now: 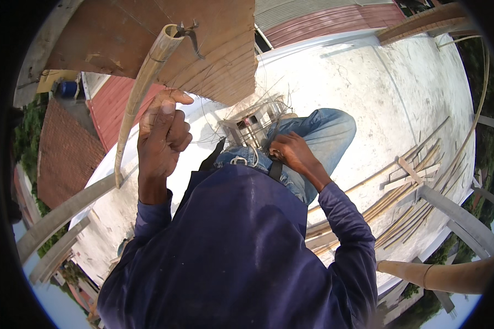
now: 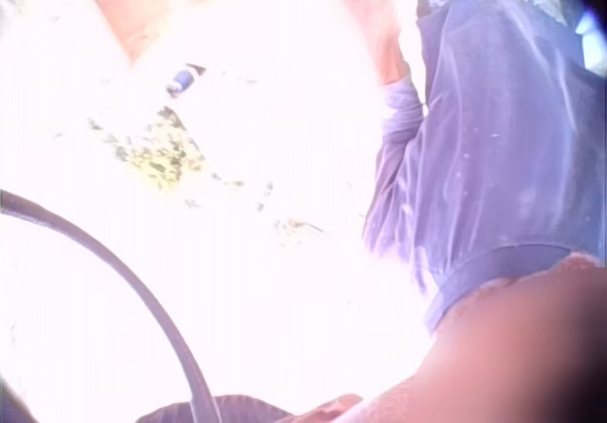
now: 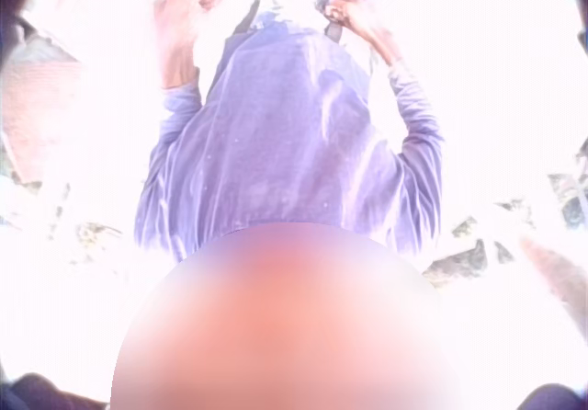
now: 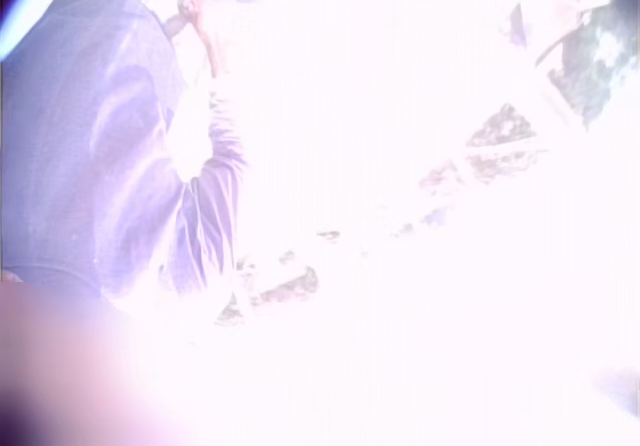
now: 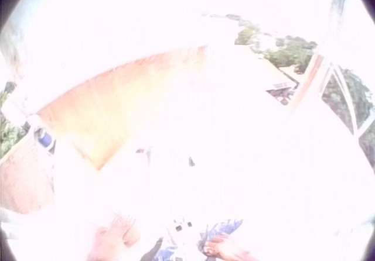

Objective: The person secures bamboo poles to a wooden frame using wire and pliers. They wrap wire around the pole and frame, twist it with pliers, and repeat the process at multiple points to fasten the structure.

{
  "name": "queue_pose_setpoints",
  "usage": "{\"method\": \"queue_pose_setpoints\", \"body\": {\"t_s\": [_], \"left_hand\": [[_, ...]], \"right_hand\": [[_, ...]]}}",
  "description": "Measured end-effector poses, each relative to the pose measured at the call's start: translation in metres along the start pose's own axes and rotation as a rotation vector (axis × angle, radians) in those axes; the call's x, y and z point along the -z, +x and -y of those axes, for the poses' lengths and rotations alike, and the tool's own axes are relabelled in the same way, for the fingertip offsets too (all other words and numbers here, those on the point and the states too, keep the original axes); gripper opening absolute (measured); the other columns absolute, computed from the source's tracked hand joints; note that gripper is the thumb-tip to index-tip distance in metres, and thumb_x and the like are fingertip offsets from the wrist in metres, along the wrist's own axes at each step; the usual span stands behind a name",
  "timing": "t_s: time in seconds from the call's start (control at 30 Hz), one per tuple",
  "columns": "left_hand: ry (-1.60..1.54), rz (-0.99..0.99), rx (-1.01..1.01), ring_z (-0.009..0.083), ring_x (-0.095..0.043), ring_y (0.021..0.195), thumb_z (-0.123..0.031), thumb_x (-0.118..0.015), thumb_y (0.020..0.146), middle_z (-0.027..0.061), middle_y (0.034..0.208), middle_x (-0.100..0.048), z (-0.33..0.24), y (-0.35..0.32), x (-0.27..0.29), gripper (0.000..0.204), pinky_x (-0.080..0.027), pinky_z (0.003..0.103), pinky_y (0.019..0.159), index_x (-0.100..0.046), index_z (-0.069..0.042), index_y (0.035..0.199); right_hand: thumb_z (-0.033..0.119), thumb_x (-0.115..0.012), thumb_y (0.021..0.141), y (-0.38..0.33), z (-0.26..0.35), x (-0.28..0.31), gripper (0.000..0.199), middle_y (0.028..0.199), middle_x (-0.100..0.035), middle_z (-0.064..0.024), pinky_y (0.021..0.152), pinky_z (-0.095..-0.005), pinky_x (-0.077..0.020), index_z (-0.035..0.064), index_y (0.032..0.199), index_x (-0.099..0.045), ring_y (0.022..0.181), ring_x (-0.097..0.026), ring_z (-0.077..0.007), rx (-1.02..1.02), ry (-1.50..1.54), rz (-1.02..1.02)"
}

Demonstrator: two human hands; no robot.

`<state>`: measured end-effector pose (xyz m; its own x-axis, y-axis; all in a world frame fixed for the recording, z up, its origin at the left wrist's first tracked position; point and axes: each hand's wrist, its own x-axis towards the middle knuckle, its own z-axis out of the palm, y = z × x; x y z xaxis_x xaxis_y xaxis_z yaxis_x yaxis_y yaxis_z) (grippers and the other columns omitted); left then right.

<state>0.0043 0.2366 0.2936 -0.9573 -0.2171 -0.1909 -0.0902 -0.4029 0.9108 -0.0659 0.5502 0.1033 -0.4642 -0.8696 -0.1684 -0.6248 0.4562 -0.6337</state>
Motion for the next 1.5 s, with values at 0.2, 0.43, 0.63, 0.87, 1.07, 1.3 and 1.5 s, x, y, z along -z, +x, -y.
{"method": "queue_pose_setpoints", "body": {"t_s": [0.2, 0.43, 0.63, 0.87, 1.07, 1.3, 1.5], "left_hand": [[-0.15, 0.04, 0.074, 0.0013, -0.021, 0.051, -0.037, -0.054, 0.111, -0.0089, 0.06, -0.026, 0.008, 0.008, -0.01, 0.039, -0.02, 0.021, 0.045, -0.063, -0.003, 0.128], [-0.134, -0.049, -0.004, 0.0002, -0.024, 0.052, -0.036, -0.053, 0.111, -0.0058, 0.068, -0.039, 0.016, 0.014, -0.014, 0.042, -0.022, 0.02, 0.045, -0.061, 0.0, 0.13], [-0.107, 0.008, -0.062, 0.0002, -0.026, 0.053, -0.036, -0.051, 0.112, -0.0046, 0.071, -0.044, 0.019, 0.015, -0.01, 0.042, -0.023, 0.019, 0.047, -0.06, 0.001, 0.13], [-0.077, -0.007, 0.017, 0.001, -0.03, 0.056, -0.032, -0.046, 0.114, -0.0052, 0.068, -0.04, 0.03, 0.021, -0.021, 0.041, -0.025, 0.019, 0.046, -0.057, 0.002, 0.133], [-0.105, 0.002, 0.075, 0.0022, -0.027, 0.054, -0.037, -0.05, 0.112, -0.0059, 0.067, -0.037, 0.042, 0.032, -0.033, 0.041, -0.024, 0.022, 0.048, -0.063, -0.001, 0.126], [-0.193, 0.17, 0.213, 0.0044, -0.045, 0.056, -0.034, -0.047, 0.113, 0.0012, 0.076, -0.056, 0.059, 0.044, -0.047, 0.036, -0.044, 0.019, 0.052, -0.062, -0.002, 0.122], [-0.424, 0.226, 0.296, 0.0188, -0.072, 0.092, -0.031, -0.042, 0.114, 0.0158, 0.107, -0.071, 0.068, 0.062, -0.077, 0.037, -0.063, 0.033, 0.081, -0.056, 0.0, 0.129]], "right_hand": [[0.013, -0.071, 0.088, -0.005, 0.002, -0.006, 0.016, 0.098, -0.065, -0.0077, 0.096, -0.0451, -0.0471, 0.0109, 0.104, -0.071, 0.1, -0.065, -0.0281, -0.008, -0.023, 0.013], [0.01, -0.066, 0.089, -0.013, 0.012, 0.003, 0.018, 0.101, -0.062, -0.0075, 0.094, -0.0443, -0.048, 0.0106, 0.108, -0.065, 0.104, -0.062, -0.0284, 0.084, -0.057, -0.081], [0.007, -0.07, 0.091, -0.03, 0.029, 0.042, 0.018, 0.102, -0.064, -0.0091, 0.086, -0.043, -0.05, 0.008, 0.107, -0.063, 0.098, -0.06, -0.0301, 0.062, 0.036, -0.182], [0.01, -0.067, 0.098, -0.042, 0.072, 0.094, 0.01, 0.085, -0.057, -0.0082, 0.069, -0.0369, -0.0431, 0.0037, 0.095, -0.061, 0.076, -0.05, -0.0215, -0.062, 0.274, -0.468], [0.004, -0.054, 0.091, -0.071, 0.108, 0.19, 0.008, 0.073, -0.041, -0.0002, 0.057, -0.0268, -0.0314, 0.006, 0.083, -0.054, 0.062, -0.032, -0.0092, -0.124, 0.853, -1.222], [0.009, -0.055, 0.099, -0.072, 0.159, 0.234, 0.009, 0.073, -0.046, -0.0048, 0.062, -0.0261, -0.0373, 0.0, 0.098, -0.056, 0.063, -0.044, -0.0136, 0.238, -0.549, -1.928], [0.006, -0.078, 0.081, 0.031, 0.13, 0.111, 0.028, 0.102, -0.073, -0.0104, 0.069, -0.0369, -0.0453, 0.0046, 0.108, -0.071, 0.083, -0.065, -0.024, 0.317, -0.161, -0.789]]}}
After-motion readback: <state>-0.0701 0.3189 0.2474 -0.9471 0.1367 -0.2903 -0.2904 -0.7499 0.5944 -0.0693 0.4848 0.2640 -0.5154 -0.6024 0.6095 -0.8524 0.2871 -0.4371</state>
